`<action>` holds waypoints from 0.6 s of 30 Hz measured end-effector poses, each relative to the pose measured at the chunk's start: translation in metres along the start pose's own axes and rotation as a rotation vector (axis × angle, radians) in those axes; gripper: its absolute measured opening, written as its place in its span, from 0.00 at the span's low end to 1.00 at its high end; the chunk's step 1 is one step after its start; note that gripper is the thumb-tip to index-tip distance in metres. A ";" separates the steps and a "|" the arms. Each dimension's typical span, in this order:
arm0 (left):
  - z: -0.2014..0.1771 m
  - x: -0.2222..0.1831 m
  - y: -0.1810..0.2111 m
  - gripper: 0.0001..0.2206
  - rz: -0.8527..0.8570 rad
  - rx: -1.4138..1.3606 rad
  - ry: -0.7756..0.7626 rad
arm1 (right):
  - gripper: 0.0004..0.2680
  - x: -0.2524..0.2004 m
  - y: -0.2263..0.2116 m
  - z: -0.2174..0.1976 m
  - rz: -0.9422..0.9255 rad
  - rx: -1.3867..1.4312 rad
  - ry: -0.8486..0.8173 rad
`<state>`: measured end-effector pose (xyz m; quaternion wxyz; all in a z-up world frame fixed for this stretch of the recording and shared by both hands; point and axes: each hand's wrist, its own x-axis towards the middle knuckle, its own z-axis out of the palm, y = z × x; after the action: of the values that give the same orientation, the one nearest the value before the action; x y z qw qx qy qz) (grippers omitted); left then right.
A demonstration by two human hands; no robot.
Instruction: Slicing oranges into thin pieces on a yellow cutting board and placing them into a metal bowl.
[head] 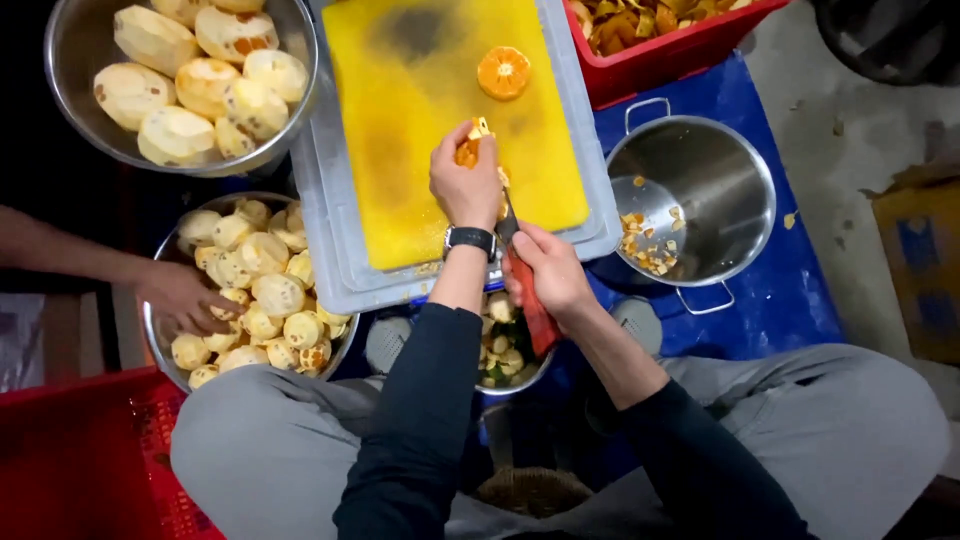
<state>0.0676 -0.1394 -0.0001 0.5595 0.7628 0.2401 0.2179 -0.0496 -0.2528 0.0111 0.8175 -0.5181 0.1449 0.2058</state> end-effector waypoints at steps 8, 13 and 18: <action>0.026 -0.025 0.068 0.13 0.110 -0.141 -0.047 | 0.12 -0.052 -0.070 0.007 -0.070 0.006 0.071; 0.093 -0.092 0.107 0.11 0.230 -0.224 -0.174 | 0.07 -0.095 -0.114 -0.037 -0.110 0.010 0.276; 0.194 -0.160 0.048 0.14 0.140 -0.139 -0.390 | 0.15 -0.082 -0.081 -0.138 -0.195 -0.191 0.521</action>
<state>0.0640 -0.3949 -0.0186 0.6300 0.7650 0.0580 0.1205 -0.0850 -0.4234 0.0536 0.7161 -0.6397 0.2794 -0.0010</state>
